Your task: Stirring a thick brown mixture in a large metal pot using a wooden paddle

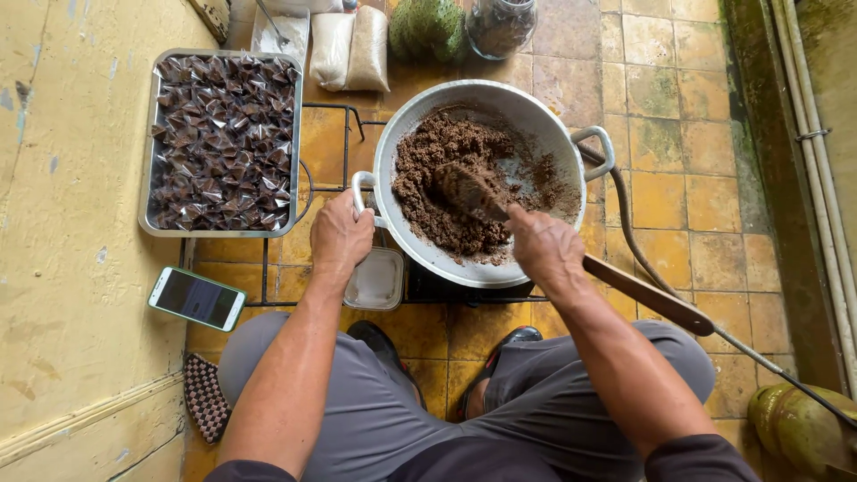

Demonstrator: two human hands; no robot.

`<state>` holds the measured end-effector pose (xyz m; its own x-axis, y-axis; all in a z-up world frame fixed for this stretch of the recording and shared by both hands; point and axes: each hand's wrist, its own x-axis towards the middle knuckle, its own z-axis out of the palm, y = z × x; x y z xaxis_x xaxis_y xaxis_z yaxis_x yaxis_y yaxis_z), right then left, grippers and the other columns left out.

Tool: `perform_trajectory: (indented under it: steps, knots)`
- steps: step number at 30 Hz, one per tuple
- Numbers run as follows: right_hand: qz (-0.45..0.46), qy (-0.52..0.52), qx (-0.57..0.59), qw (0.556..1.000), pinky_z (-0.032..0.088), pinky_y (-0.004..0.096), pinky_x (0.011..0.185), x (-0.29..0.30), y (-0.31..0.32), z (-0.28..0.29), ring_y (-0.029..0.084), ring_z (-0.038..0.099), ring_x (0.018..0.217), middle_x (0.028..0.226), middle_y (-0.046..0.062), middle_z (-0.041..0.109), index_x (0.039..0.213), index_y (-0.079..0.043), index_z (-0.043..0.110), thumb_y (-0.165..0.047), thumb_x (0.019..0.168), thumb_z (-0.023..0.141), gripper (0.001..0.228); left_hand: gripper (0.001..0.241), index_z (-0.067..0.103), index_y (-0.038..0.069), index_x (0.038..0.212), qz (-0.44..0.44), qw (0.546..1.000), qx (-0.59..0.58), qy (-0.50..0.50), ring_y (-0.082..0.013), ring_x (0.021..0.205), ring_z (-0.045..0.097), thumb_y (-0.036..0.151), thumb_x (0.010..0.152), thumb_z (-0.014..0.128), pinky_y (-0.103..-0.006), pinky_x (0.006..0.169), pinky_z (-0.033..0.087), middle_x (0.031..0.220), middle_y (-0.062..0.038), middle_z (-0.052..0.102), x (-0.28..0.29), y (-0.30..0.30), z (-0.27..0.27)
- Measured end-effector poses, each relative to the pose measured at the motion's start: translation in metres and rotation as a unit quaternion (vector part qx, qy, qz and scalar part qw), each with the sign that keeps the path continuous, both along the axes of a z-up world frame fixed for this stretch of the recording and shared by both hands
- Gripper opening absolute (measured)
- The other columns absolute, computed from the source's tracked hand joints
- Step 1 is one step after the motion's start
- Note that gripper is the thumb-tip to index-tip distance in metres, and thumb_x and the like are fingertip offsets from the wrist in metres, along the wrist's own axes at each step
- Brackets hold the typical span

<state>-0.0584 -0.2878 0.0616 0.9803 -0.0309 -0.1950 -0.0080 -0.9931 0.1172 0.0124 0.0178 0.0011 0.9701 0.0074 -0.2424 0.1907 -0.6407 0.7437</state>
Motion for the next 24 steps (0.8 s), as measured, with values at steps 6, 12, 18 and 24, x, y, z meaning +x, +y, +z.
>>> perform_trajectory:
  steps: [6, 12, 18, 24]
  knots:
    - [-0.092, 0.048, 0.05, 0.993, 0.064, 0.048, 0.071, 0.009, -0.031, -0.017, 0.026, 0.073, 0.071, 0.08, 0.007, 0.07, 0.114, -0.021, 0.066, -0.025, 0.11, 0.041, 0.026, 0.017, 0.069, 0.001, 0.099, 0.013, 1.0, 0.001, -0.004, -0.0369, 0.078, 0.075, 0.015, 0.09, 0.066, -0.0496, 0.075, 0.059, 0.072, -0.016, 0.072, 0.002, -0.001, -0.007]
    - [-0.129, 0.041, 0.028, 0.99, 0.061, 0.054, 0.078, 0.003, -0.046, -0.001, 0.039, 0.076, 0.089, 0.087, 0.014, 0.073, 0.11, -0.021, 0.067, -0.035, 0.107, 0.048, 0.024, 0.021, 0.067, 0.001, 0.095, -0.002, 0.999, 0.033, -0.005, -0.0438, 0.084, 0.073, 0.021, 0.088, 0.066, -0.0541, 0.077, 0.057, 0.075, -0.019, 0.072, 0.002, -0.001, -0.002]
    - [-0.127, 0.012, 0.13, 0.983, 0.061, 0.05, 0.083, -0.006, 0.011, 0.053, 0.033, 0.074, 0.087, 0.097, 0.015, 0.076, 0.123, -0.022, 0.067, -0.026, 0.111, 0.042, 0.028, 0.02, 0.07, -0.001, 0.104, 0.011, 1.0, 0.017, -0.012, -0.0348, 0.076, 0.073, 0.014, 0.092, 0.065, -0.0481, 0.076, 0.06, 0.073, -0.019, 0.071, 0.003, -0.004, -0.015]
    - [-0.294, 0.055, 0.281, 0.912, 0.051, 0.057, 0.093, 0.032, 0.055, -0.015, 0.036, 0.069, 0.103, 0.102, 0.015, 0.073, 0.113, -0.025, 0.07, -0.05, 0.106, 0.044, 0.037, 0.02, 0.069, 0.0, 0.104, 0.009, 1.0, 0.013, -0.011, -0.0352, 0.077, 0.075, 0.016, 0.092, 0.066, -0.0481, 0.076, 0.059, 0.073, -0.017, 0.072, 0.003, -0.001, -0.007]
